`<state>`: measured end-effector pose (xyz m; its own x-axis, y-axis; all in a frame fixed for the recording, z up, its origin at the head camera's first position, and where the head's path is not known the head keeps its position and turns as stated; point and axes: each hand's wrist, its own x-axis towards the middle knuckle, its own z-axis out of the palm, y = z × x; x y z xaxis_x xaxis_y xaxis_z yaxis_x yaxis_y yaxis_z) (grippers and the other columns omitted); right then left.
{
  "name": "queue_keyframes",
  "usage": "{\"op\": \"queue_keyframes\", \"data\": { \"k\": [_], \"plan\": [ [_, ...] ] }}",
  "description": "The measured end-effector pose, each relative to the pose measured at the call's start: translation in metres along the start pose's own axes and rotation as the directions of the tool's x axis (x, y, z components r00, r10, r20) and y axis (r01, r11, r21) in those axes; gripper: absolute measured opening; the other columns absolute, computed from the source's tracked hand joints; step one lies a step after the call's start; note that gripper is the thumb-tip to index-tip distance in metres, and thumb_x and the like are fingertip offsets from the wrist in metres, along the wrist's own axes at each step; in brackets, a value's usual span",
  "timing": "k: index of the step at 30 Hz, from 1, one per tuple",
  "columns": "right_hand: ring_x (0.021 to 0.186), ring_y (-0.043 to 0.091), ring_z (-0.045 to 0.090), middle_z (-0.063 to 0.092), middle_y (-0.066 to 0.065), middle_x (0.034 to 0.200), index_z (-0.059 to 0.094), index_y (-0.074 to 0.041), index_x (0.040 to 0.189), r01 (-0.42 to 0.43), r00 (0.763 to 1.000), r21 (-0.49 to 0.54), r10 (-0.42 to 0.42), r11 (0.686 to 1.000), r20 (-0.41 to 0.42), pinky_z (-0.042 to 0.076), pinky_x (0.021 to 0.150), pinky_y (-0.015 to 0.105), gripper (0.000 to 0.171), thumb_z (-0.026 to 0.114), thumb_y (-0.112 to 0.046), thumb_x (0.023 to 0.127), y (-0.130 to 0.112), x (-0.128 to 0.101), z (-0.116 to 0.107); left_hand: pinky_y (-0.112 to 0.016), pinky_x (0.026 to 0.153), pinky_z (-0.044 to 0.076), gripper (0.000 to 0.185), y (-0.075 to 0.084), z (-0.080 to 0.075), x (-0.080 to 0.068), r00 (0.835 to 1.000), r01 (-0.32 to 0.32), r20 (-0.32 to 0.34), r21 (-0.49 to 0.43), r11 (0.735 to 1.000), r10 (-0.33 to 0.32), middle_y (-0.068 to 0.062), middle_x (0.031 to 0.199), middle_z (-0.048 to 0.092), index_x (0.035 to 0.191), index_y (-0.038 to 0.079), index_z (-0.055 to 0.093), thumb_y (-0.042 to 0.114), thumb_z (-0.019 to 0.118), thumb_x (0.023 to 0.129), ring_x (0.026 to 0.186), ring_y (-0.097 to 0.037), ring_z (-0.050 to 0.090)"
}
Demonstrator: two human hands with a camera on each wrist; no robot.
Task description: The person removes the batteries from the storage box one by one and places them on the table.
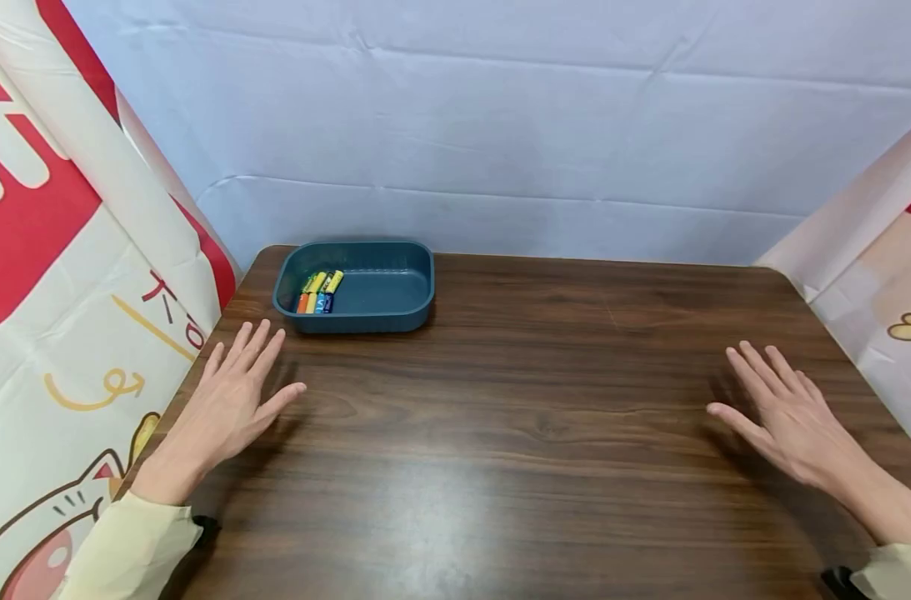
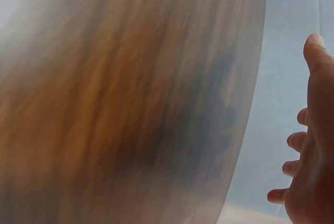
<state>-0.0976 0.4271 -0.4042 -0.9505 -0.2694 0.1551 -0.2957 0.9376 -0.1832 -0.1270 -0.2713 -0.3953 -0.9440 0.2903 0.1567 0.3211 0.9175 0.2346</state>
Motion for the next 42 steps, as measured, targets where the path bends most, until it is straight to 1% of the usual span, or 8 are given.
{"op": "queue_keyframes", "data": {
  "k": [6, 10, 15, 18, 23, 29, 34, 42],
  "plan": [
    [0.157, 0.042, 0.001, 0.010, 0.023, 0.170, 0.014, -0.002, 0.165, 0.046, 0.999, 0.073, -0.046, 0.996, -0.003, 0.006, 0.119, 0.072, 0.085, 0.064, -0.035, 0.104, -0.018, 0.019, 0.000, -0.066, 0.123, 0.005, 0.085, -0.002, -0.003, 0.003, 0.999, 0.038, -0.013, -0.043, 0.998, -0.038, -0.026, 0.168, 0.016, 0.163, 0.001, 0.024, 0.050, 0.059, 0.103, 0.156, -0.044, 0.006],
    [0.154, 0.046, 0.013, 0.018, 0.029, 0.166, 0.017, 0.001, 0.163, 0.087, 0.996, 0.117, -0.083, 0.989, -0.036, 0.012, 0.122, 0.065, 0.087, 0.067, -0.033, 0.102, -0.033, 0.038, 0.001, -0.065, 0.123, 0.009, 0.083, -0.006, -0.006, 0.007, 0.997, 0.045, -0.053, -0.070, 0.997, -0.049, -0.027, 0.167, 0.017, 0.161, -0.003, 0.025, 0.046, 0.059, 0.104, 0.154, -0.048, 0.010],
    [0.148, 0.053, 0.022, 0.022, 0.033, 0.164, 0.016, 0.002, 0.163, 0.052, 0.999, 0.210, -0.053, 0.976, 0.001, 0.020, 0.117, 0.069, 0.087, 0.066, -0.036, 0.103, -0.059, 0.067, 0.001, -0.064, 0.122, 0.017, 0.083, -0.006, -0.010, 0.018, 0.990, 0.097, -0.089, -0.142, 0.985, -0.110, -0.028, 0.167, 0.020, 0.161, -0.003, 0.024, 0.045, 0.060, 0.104, 0.154, -0.048, 0.015],
    [0.147, 0.054, 0.024, 0.024, 0.034, 0.162, 0.017, 0.001, 0.163, 0.027, 0.999, 0.267, -0.035, 0.963, 0.025, 0.024, 0.113, 0.072, 0.086, 0.064, -0.039, 0.104, -0.078, 0.085, 0.003, -0.066, 0.120, 0.021, 0.082, -0.007, -0.012, 0.026, 0.982, 0.145, -0.090, -0.216, 0.966, -0.168, -0.029, 0.166, 0.022, 0.162, -0.003, 0.023, 0.043, 0.059, 0.105, 0.152, -0.047, 0.019],
    [0.135, 0.050, 0.045, 0.039, 0.032, 0.155, 0.026, 0.001, 0.162, 0.070, 0.998, 0.355, -0.065, 0.932, -0.028, 0.041, 0.102, 0.068, 0.079, 0.063, -0.039, 0.104, -0.110, 0.117, 0.014, -0.070, 0.115, 0.026, 0.078, -0.011, -0.015, 0.035, 0.962, 0.206, -0.103, -0.334, 0.920, -0.253, -0.030, 0.164, 0.025, 0.162, -0.003, 0.022, 0.040, 0.057, 0.106, 0.149, -0.049, 0.025],
    [0.112, 0.041, 0.063, 0.049, 0.025, 0.148, 0.034, 0.000, 0.159, 0.118, 0.992, 0.434, -0.093, 0.893, -0.080, 0.052, 0.089, 0.058, 0.073, 0.064, -0.037, 0.104, -0.141, 0.152, 0.028, -0.070, 0.108, 0.038, 0.077, -0.012, -0.015, 0.050, 0.952, 0.212, -0.120, -0.407, 0.888, -0.282, -0.029, 0.161, 0.033, 0.163, 0.002, 0.022, 0.038, 0.059, 0.106, 0.141, -0.049, 0.039],
    [0.117, 0.039, 0.064, 0.048, 0.024, 0.152, 0.033, 0.000, 0.160, 0.126, 0.992, 0.501, -0.112, 0.856, -0.058, 0.053, 0.094, 0.056, 0.073, 0.064, -0.036, 0.104, -0.164, 0.177, 0.044, -0.066, 0.106, 0.043, 0.078, -0.013, -0.014, 0.061, 0.950, 0.223, -0.091, -0.470, 0.854, -0.298, -0.027, 0.161, 0.034, 0.165, 0.006, 0.020, 0.040, 0.058, 0.106, 0.136, -0.049, 0.046],
    [0.124, 0.038, 0.059, 0.045, 0.021, 0.156, 0.033, -0.001, 0.160, 0.114, 0.991, 0.559, -0.135, 0.821, -0.003, 0.050, 0.099, 0.055, 0.070, 0.062, -0.033, 0.105, -0.194, 0.206, 0.067, -0.061, 0.112, 0.038, 0.078, -0.024, -0.009, 0.071, 0.955, 0.224, -0.030, -0.581, 0.782, -0.296, -0.026, 0.163, 0.032, 0.165, 0.005, 0.017, 0.036, 0.058, 0.107, 0.142, -0.047, 0.043]
  ]
}}
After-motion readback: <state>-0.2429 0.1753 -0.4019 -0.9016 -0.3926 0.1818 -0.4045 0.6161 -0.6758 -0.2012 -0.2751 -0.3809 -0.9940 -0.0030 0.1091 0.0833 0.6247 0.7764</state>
